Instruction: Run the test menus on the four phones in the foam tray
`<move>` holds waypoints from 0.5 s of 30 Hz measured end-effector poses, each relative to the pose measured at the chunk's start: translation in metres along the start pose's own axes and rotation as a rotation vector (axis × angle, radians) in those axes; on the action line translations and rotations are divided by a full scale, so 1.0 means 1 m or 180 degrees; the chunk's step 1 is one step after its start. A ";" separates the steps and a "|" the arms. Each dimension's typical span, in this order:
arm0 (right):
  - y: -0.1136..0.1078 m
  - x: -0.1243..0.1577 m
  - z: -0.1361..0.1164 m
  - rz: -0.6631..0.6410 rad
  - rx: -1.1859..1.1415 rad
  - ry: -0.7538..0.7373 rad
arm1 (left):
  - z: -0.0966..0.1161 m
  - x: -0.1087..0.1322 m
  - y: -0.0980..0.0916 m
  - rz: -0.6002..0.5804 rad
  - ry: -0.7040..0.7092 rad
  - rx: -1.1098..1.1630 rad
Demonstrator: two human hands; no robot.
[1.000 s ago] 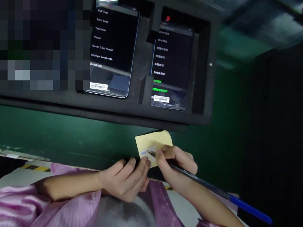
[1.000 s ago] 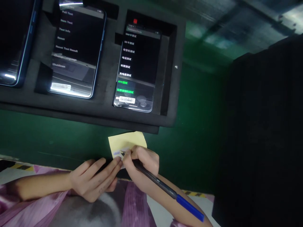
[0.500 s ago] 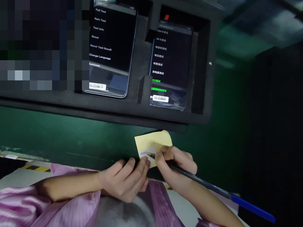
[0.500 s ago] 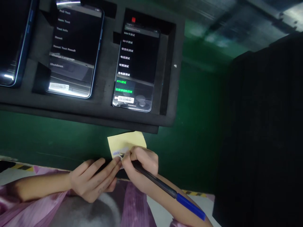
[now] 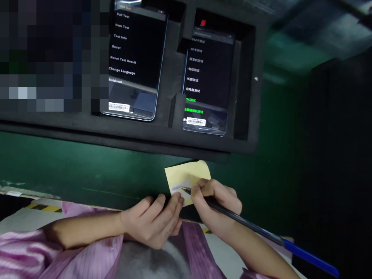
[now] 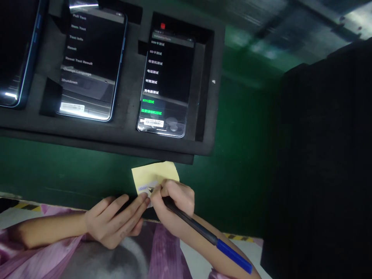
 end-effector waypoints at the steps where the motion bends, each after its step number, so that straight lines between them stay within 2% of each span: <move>1: 0.000 0.000 0.000 -0.0012 0.0008 0.0004 | 0.000 0.000 0.000 -0.0011 -0.0009 0.0000; 5: 0.001 0.000 0.000 0.0023 -0.0063 0.0072 | 0.000 -0.002 -0.002 0.0026 -0.0001 0.0006; 10: -0.003 0.000 0.017 -0.0022 -0.0864 0.0366 | 0.000 0.001 -0.001 0.0050 -0.0074 0.0047; 12: -0.010 -0.004 0.019 -0.0016 -0.0945 0.0077 | 0.001 0.002 0.001 0.0014 -0.0086 0.0022; 15: -0.015 -0.004 0.008 -0.0270 -0.0447 -0.0804 | 0.002 0.003 0.001 -0.0042 -0.0123 0.0088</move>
Point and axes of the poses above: each hand's wrist, its own x-axis away from the middle knuckle, its own y-axis out of the palm, z = x × y, the point moved 7 cm from there along -x, towards the middle knuckle, and after that the axes turned 13 degrees about x, right-handed, at the moved point
